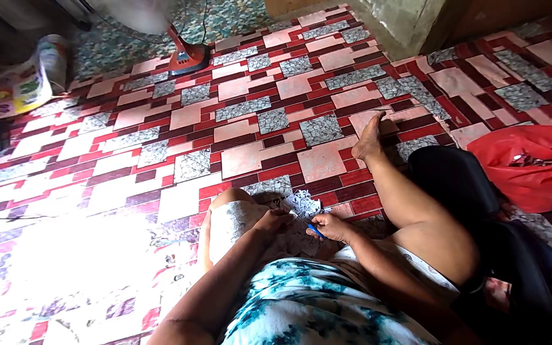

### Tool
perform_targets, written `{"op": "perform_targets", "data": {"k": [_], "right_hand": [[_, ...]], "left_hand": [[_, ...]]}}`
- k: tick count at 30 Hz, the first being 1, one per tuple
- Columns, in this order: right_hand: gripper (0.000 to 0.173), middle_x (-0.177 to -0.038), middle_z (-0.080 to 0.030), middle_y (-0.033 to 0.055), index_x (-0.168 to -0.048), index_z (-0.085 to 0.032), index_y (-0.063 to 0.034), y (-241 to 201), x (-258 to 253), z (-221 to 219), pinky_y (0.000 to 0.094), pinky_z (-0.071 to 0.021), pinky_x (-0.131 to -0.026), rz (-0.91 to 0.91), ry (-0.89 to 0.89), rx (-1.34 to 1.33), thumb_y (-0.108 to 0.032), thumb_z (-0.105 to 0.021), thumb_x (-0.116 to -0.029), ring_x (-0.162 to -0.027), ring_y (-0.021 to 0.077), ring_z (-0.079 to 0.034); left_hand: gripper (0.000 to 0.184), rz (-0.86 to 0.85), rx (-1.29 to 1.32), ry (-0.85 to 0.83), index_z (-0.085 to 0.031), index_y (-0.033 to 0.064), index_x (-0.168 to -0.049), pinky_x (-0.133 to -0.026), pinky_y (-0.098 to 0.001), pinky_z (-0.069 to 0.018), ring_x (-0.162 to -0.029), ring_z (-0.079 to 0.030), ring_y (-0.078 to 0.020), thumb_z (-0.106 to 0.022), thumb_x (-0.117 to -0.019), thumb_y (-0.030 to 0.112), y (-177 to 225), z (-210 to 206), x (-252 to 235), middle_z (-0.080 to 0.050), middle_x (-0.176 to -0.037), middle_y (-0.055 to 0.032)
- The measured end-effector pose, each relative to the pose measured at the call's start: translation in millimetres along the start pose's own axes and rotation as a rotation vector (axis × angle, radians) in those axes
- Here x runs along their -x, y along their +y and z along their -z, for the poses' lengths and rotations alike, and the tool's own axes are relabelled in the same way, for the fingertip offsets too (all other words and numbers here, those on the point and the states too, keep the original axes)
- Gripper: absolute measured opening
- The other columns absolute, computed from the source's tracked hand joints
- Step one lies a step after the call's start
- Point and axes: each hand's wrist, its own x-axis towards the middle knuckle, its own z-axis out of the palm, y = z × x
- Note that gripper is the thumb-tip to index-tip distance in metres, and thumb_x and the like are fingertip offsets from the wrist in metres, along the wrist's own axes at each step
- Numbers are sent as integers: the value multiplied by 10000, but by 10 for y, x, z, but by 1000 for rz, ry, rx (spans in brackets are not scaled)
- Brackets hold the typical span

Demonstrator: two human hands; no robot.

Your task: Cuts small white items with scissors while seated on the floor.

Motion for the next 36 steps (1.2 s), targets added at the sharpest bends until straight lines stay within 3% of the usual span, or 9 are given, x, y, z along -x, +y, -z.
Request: {"op": "perform_targets", "data": {"k": [7, 13, 16, 21, 34, 36], "right_hand": [[307, -843, -662, 37, -1143, -637, 31, -11, 8, 15, 226, -523, -644, -15, 67, -121, -212, -713, -973, -659, 57, -599], [279, -870, -670, 48, -1148, -625, 45, -32, 35, 25, 209, -530, -643, 13, 100, -144, -124, -725, -949, -666, 46, -610], [312, -880, -665, 44, -1183, -608, 42, -18, 40, 44, 212, -535, -652, 9, 84, -143, -166, -707, -972, -681, 49, -616], [377, -881, -662, 29, -1191, -617, -17, -36, 44, 49, 231, -454, -604, -59, -7, -50, -341, -668, -1003, -684, 58, -573], [336, -850, -655, 27, -1157, -622, 14, -12, 10, 23, 218, -492, -621, -13, 29, -86, -268, -694, -990, -664, 50, -587], [308, -855, -658, 36, -1155, -622, 28, -20, 13, 15, 215, -514, -634, -3, 54, -106, -204, -712, -973, -664, 52, -597]], "left_hand": [[97, 27, 41, 0, -591, 31, -1095, -541, -214, -515, -605, -618, -90, -588, -1039, 110, -3, 2, -16, -668, -799, -47], [67, 37, 53, 4, -591, 44, -1030, -524, -202, -510, -584, -617, -80, -614, -1024, 106, 15, 1, 15, -663, -759, -31], [70, 38, 54, 14, -590, 43, -1032, -518, -201, -510, -575, -610, -79, -612, -1026, 109, 23, 6, 17, -658, -754, -31], [68, 44, 47, 26, -583, 37, -1054, -525, -204, -514, -580, -616, -85, -590, -1037, 102, 40, 1, 18, -658, -754, -37], [71, 44, 2, -19, -580, 44, -1055, -531, -201, -503, -578, -596, -77, -591, -1038, 112, 17, 18, 2, -645, -762, -30], [69, 43, 9, -17, -581, 45, -1045, -526, -202, -503, -573, -596, -78, -592, -1038, 113, 19, 15, 1, -647, -760, -31]]}}
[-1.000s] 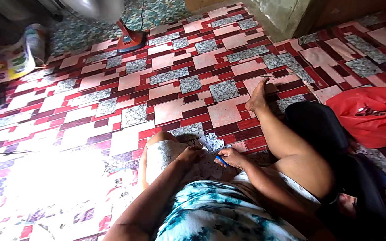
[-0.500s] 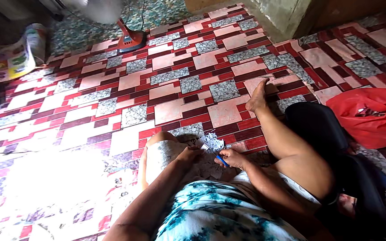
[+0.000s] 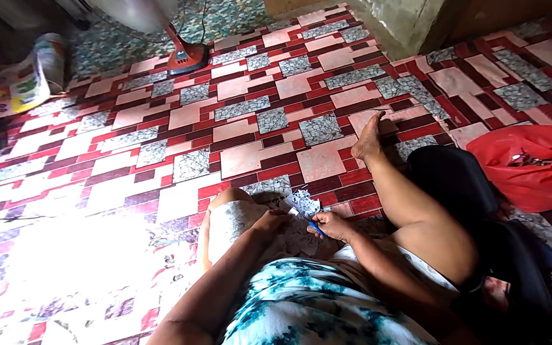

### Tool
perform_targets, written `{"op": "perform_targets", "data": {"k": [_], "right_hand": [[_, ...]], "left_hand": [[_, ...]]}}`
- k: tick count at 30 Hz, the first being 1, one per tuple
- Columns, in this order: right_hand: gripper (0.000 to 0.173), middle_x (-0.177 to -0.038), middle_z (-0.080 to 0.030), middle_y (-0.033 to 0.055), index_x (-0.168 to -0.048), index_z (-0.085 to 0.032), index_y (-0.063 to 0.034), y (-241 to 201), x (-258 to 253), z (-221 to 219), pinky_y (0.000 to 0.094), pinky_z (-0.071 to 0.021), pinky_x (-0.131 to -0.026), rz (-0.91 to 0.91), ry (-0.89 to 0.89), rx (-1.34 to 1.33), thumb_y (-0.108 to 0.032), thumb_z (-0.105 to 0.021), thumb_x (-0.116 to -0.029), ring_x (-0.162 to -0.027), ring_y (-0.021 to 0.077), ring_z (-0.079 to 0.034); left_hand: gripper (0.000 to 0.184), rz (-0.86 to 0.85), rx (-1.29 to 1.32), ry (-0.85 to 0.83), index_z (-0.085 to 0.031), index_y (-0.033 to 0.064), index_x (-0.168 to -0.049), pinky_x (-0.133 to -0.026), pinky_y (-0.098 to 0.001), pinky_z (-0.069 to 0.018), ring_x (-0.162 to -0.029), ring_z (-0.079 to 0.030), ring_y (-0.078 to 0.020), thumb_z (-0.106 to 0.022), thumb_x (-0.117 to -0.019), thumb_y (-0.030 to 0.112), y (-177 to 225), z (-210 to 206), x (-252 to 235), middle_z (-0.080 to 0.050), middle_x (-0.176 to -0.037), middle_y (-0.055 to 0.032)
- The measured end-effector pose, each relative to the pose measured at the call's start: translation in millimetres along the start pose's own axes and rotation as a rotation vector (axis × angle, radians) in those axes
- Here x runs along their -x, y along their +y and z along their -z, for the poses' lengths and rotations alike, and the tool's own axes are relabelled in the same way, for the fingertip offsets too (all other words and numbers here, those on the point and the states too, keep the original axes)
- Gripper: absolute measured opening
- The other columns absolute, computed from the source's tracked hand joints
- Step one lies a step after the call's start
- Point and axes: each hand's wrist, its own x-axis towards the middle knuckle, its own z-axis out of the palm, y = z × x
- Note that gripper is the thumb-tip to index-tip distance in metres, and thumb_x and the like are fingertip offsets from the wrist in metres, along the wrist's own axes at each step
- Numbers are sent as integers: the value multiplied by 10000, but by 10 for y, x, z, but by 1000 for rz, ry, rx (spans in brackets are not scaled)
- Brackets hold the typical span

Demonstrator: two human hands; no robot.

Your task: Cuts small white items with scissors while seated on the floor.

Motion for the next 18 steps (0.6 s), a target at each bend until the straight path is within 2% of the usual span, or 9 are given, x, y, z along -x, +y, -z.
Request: {"op": "perform_targets", "data": {"k": [2, 5, 7, 9, 11, 18], "right_hand": [[294, -880, -666, 52, -1161, -623, 41, -16, 16, 2, 215, -528, -653, 12, 25, -13, -143, -724, -954, -679, 53, -607], [295, -885, -670, 55, -1162, -614, 50, -3, 11, 20, 219, -536, -655, 15, 46, -44, -121, -725, -949, -678, 55, -614], [303, -860, -666, 40, -1167, -614, 39, 7, 9, 27, 216, -534, -639, 2, 38, -49, -165, -713, -965, -663, 53, -613], [304, -838, -658, 17, -1164, -623, -2, -24, 29, 30, 213, -468, -595, -39, -6, -10, -254, -672, -1001, -651, 48, -578], [327, -843, -658, 9, -1168, -626, -21, -41, 36, 22, 214, -449, -586, -57, -44, 18, -309, -652, -1015, -658, 46, -571], [323, -848, -659, 13, -1163, -623, -11, -26, 26, 10, 210, -467, -599, -36, -52, 9, -280, -685, -994, -667, 45, -583]], "left_hand": [[67, 0, 6, 4, -581, 44, -1039, -524, -202, -505, -571, -599, -80, -595, -1036, 109, 4, -4, 0, -647, -755, -31], [65, -1, 12, 10, -583, 43, -1041, -526, -203, -506, -574, -599, -81, -600, -1033, 106, 7, -10, 6, -645, -756, -31], [68, -6, 19, 17, -583, 44, -1047, -525, -201, -502, -570, -592, -79, -604, -1031, 107, 9, -13, 11, -640, -755, -30], [69, -10, 18, 22, -576, 46, -1048, -519, -198, -495, -563, -585, -77, -598, -1035, 109, 11, -11, 12, -638, -752, -30], [69, -10, 14, 25, -573, 43, -1062, -521, -200, -496, -564, -585, -79, -584, -1042, 108, 10, -6, 11, -638, -755, -32], [59, 3, -1, 22, -565, 44, -1046, -512, -194, -496, -558, -589, -74, -573, -1046, 103, 15, -13, -3, -641, -746, -29]]}}
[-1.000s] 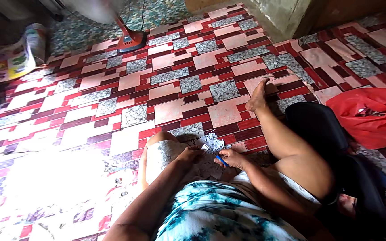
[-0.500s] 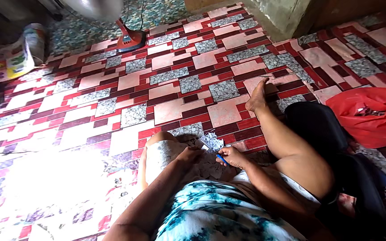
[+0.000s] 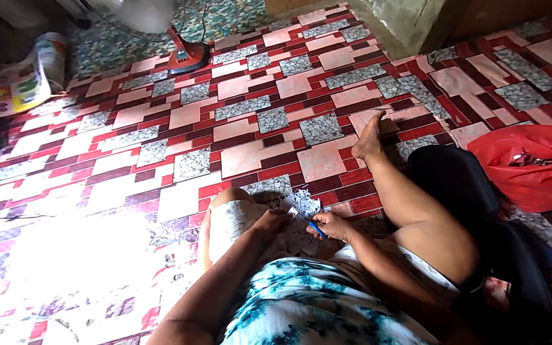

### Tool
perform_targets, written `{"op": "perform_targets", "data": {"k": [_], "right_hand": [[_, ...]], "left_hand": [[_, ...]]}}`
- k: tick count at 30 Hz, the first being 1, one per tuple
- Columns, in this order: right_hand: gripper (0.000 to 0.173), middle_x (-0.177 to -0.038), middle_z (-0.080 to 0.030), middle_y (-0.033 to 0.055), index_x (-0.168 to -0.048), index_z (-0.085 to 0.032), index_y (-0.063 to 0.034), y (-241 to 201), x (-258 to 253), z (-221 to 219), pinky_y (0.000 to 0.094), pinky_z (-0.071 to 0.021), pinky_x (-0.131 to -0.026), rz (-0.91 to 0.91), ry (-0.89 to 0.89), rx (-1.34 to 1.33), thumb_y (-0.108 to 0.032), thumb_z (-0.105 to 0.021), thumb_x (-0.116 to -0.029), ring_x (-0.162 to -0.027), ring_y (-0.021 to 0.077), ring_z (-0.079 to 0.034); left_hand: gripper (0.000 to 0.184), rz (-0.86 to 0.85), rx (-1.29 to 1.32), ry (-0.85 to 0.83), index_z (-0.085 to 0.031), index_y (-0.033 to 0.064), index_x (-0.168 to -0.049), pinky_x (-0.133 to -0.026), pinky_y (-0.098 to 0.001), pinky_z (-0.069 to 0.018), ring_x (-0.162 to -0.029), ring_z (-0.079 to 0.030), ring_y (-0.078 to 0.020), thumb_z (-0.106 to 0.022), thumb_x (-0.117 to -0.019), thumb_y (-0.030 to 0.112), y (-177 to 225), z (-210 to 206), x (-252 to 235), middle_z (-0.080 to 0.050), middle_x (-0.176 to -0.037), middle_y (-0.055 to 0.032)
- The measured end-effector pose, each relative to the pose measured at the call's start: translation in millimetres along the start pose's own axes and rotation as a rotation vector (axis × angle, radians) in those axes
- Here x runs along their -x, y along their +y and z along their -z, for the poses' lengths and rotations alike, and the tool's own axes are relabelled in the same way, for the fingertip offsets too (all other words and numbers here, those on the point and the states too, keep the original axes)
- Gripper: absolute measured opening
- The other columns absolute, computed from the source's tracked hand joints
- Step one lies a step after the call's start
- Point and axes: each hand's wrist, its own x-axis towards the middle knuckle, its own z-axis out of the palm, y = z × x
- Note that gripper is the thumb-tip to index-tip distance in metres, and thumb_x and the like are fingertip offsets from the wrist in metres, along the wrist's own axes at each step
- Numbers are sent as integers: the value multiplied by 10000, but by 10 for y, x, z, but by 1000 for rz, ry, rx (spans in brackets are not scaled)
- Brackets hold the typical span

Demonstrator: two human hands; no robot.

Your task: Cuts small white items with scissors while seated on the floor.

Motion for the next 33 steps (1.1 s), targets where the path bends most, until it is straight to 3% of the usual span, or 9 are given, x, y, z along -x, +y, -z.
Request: {"op": "perform_targets", "data": {"k": [8, 15, 21, 33], "right_hand": [[326, -861, -661, 32, -1174, -618, 20, 17, -21, -15, 223, -495, -631, 16, 22, 14, -243, -686, -994, -677, 52, -590], [283, -889, -668, 54, -1172, -616, 52, 6, 3, -4, 209, -530, -657, 68, 45, -2, -96, -715, -951, -680, 45, -607], [295, -837, -652, 24, -1151, -618, 26, 12, -9, -14, 207, -503, -617, 25, 54, -40, -204, -696, -984, -650, 43, -591], [315, -853, -658, 21, -1159, -624, 6, 16, -15, -9, 204, -479, -602, 8, 17, 9, -254, -689, -993, -655, 39, -582]], "left_hand": [[52, -26, -3, -22, -572, 46, -1043, -521, -200, -500, -568, -595, -75, -582, -1040, 97, -26, 12, -3, -648, -749, -24], [63, -16, 9, -5, -570, 45, -1053, -526, -199, -510, -568, -602, -76, -592, -1038, 102, -9, -1, 8, -649, -746, -29], [72, -20, 18, -2, -573, 44, -1045, -516, -194, -497, -560, -590, -73, -593, -1039, 113, 1, -1, 21, -641, -741, -26], [57, -16, -41, -27, -581, 41, -1051, -531, -202, -509, -566, -597, -77, -586, -1039, 96, -23, 1, -7, -642, -737, -23]]}}
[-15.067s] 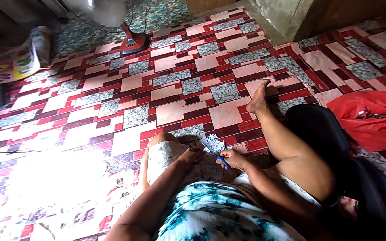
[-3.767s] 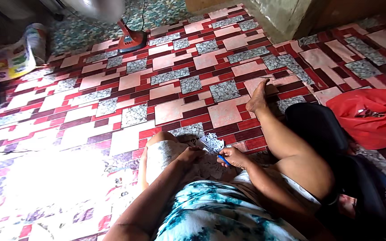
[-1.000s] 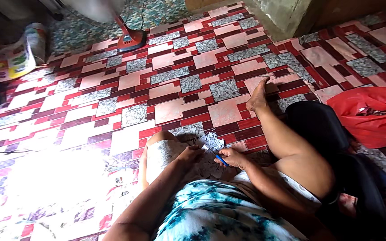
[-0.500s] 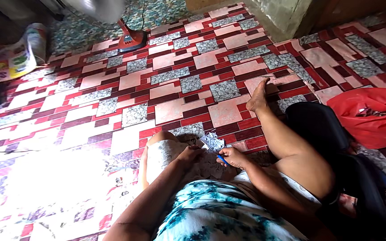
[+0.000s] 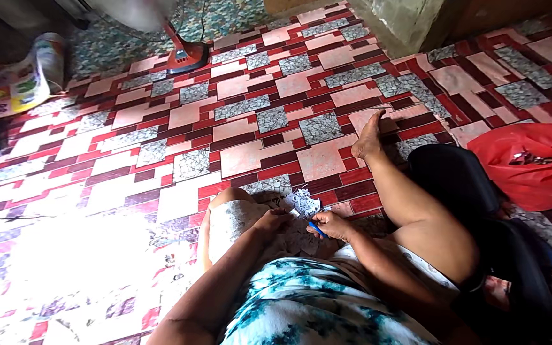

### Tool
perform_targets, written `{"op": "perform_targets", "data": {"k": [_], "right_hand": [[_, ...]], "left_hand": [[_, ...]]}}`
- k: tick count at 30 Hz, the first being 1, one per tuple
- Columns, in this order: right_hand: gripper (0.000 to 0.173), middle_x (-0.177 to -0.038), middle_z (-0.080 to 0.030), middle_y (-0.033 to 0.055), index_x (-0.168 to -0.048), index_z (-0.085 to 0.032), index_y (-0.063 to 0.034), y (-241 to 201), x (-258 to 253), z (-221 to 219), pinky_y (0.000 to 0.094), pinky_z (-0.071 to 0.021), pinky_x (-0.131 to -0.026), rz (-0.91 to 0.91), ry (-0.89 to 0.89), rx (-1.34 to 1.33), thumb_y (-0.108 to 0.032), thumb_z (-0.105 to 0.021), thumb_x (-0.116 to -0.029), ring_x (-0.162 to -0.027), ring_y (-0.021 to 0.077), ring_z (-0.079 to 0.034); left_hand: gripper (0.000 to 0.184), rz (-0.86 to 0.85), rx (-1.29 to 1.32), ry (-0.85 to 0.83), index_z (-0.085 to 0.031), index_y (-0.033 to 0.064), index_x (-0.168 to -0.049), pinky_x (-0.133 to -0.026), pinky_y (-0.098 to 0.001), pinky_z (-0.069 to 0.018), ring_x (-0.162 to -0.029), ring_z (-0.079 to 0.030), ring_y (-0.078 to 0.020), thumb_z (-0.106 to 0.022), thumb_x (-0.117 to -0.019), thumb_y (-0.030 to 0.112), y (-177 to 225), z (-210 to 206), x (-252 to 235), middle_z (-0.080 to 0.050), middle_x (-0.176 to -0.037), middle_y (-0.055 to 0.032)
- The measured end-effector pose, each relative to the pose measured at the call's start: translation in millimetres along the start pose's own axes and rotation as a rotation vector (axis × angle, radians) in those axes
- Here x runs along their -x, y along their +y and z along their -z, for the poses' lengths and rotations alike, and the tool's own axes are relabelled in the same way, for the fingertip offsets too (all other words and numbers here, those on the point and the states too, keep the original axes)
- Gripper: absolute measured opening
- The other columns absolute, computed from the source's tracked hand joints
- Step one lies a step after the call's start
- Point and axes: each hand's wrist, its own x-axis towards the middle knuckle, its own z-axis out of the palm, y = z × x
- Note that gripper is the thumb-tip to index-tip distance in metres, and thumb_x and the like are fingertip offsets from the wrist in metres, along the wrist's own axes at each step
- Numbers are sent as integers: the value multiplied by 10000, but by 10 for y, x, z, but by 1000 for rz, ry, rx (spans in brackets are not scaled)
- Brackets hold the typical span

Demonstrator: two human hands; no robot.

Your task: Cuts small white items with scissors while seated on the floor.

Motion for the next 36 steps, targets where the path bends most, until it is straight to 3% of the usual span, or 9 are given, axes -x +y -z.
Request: {"op": "perform_targets", "data": {"k": [4, 11, 15, 20, 27, 36], "right_hand": [[334, -890, -668, 55, -1196, -617, 33, 5, -6, -8, 234, -522, -667, 31, 23, 13, -217, -691, -987, -698, 65, -609], [290, -868, -668, 49, -1157, -621, 45, -15, 9, 5, 205, -526, -646, 53, 67, -16, -122, -729, -946, -666, 43, -605], [295, -861, -664, 46, -1159, -619, 46, -11, -4, 22, 214, -533, -643, 23, 146, -91, -154, -713, -964, -659, 52, -608], [374, -888, -671, 34, -1206, -624, -17, -12, 2, 14, 240, -469, -615, -42, -5, 36, -332, -661, -1008, -688, 67, -585], [332, -838, -656, 9, -1172, -623, -14, -19, 18, 2, 210, -461, -594, -5, -18, 2, -294, -676, -1001, -659, 42, -577], [339, -879, -664, 39, -1174, -621, 8, 18, -14, -2, 234, -500, -641, 13, -19, 34, -278, -677, -1000, -693, 64, -599]], "left_hand": [[72, -11, -20, -28, -579, 37, -1073, -526, -196, -498, -564, -587, -69, -581, -1040, 101, -11, 0, -2, -636, -744, -17], [66, -1, -18, -24, -584, 39, -1067, -540, -198, -508, -575, -598, -71, -592, -1033, 95, -5, -11, 5, -638, -743, -14], [67, -3, -8, -14, -587, 48, -1053, -536, -195, -505, -571, -594, -68, -604, -1032, 109, 9, -7, 24, -637, -740, -11], [77, -8, 44, 37, -583, 36, -1069, -519, -199, -499, -558, -589, -74, -586, -1041, 107, 25, -6, 36, -641, -737, -25], [61, -5, 36, 45, -574, 36, -1066, -521, -199, -500, -559, -587, -77, -570, -1045, 93, 24, -13, 17, -639, -750, -32], [74, -5, 52, 29, -577, 40, -1091, -560, -211, -521, -597, -610, -85, -568, -1047, 98, 6, -13, 10, -648, -770, -28]]}}
